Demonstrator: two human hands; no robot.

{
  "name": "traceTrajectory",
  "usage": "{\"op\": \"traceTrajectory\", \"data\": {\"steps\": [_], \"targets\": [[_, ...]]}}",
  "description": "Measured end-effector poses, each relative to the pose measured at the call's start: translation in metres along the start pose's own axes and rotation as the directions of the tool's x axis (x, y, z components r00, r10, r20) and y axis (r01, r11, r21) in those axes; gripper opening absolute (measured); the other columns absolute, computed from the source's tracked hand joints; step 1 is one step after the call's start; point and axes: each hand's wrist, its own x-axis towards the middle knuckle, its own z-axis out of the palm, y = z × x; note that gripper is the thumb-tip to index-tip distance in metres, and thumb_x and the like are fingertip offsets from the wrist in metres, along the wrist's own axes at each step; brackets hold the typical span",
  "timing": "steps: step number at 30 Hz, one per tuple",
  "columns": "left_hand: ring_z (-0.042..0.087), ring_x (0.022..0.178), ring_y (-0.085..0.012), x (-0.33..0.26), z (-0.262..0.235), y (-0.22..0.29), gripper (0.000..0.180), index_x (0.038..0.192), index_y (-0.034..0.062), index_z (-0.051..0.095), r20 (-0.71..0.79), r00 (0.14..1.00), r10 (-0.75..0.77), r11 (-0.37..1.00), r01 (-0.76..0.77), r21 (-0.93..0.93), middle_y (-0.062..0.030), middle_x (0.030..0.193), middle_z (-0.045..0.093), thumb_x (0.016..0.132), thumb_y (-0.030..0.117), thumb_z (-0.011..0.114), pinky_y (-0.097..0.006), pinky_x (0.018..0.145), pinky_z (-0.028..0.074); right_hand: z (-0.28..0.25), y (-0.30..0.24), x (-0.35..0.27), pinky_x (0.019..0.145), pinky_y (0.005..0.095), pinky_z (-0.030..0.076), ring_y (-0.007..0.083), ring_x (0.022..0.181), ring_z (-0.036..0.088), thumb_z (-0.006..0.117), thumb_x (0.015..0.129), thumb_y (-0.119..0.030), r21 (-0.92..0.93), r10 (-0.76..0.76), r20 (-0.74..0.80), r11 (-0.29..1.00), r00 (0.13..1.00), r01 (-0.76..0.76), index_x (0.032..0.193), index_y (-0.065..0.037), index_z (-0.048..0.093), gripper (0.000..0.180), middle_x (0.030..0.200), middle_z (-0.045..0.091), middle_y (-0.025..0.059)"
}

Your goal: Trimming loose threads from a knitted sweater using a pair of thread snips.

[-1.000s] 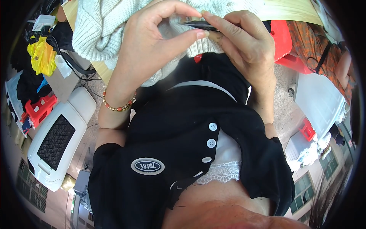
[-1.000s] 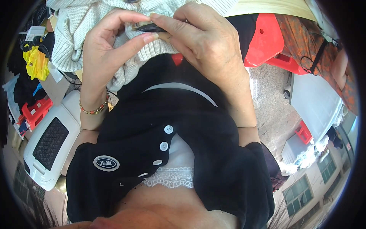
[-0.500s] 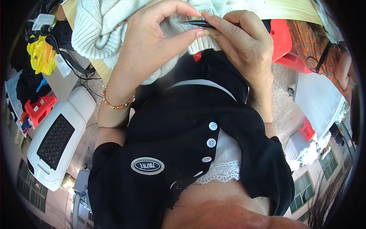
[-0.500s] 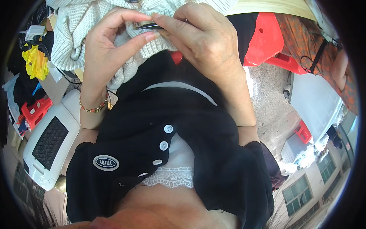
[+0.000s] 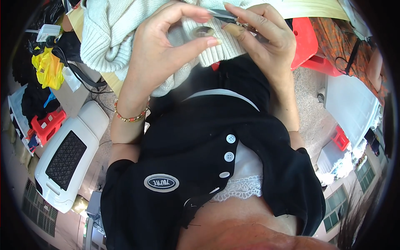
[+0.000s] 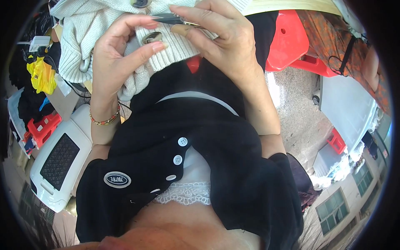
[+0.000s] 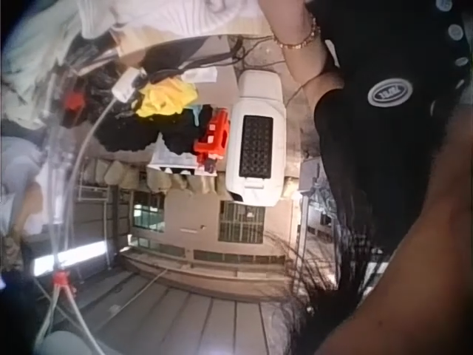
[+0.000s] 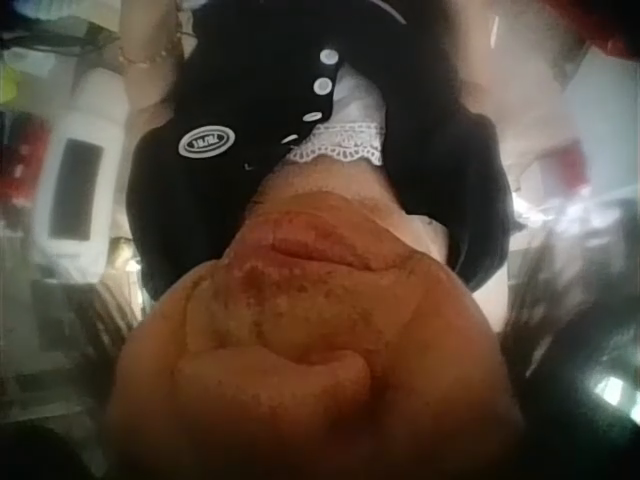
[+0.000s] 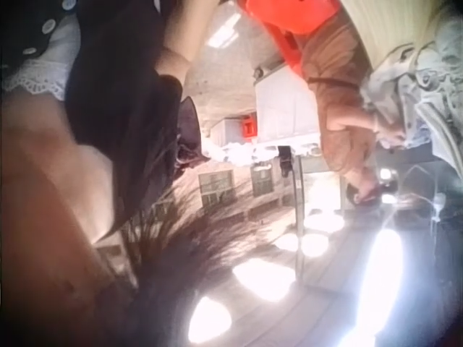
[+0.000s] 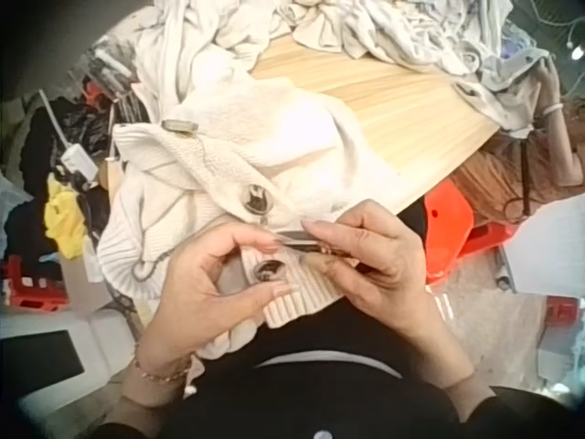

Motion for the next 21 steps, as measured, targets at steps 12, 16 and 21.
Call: {"op": "traceTrajectory", "data": {"steps": [12, 16, 21], "targets": [[0.06, 0.11, -0.0247, 0.009, 0.004, 0.044, 0.044, 0.113, 0.001, 0.068, 0.242, 0.956, 0.167, 0.978, -0.192, 0.086, -0.0124, 0.115, 0.064, 0.071, 0.005, 0.081, -0.034, 0.097, 0.045, -0.017, 0.005, 0.002, 0.062, 0.018, 0.037, 0.0008, 0.072, 0.048, 0.072, 0.081, -0.004, 0.764, 0.454, 0.154, 0.509, 0.878, -0.397, 0.132, -0.003, 0.062, 0.052, 0.079, 0.049, -0.0095], [0.066, 0.098, -0.0261, 0.011, 0.02, 0.054, 0.031, 0.102, 0.0019, 0.073, 0.339, 0.879, 0.336, 0.926, -0.374, 0.05, -0.0134, 0.111, 0.068, 0.072, -0.002, 0.079, -0.033, 0.087, 0.052, -0.014, 0.015, 0.003, 0.052, 0.0191, 0.029, 0.0001, 0.056, 0.042, 0.077, 0.081, -0.016, 0.671, 0.409, 0.42, 0.461, 0.81, -0.58, 0.117, 0.002, 0.069, 0.04, 0.064, 0.046, -0.0105], [0.068, 0.092, -0.0262, 0.006, 0.0, 0.063, 0.018, 0.095, 0.0023, 0.073, 0.086, 0.917, 0.391, 0.851, -0.395, 0.346, -0.0102, 0.102, 0.071, 0.078, 0.0, 0.073, -0.033, 0.078, 0.054, -0.014, 0.023, -0.01, 0.054, 0.0172, 0.041, 0.0005, 0.059, 0.053, 0.078, 0.082, -0.011, 0.732, 0.365, 0.39, 0.434, 0.845, -0.525, 0.103, 0.002, 0.072, 0.025, 0.067, 0.06, -0.0049]]}}
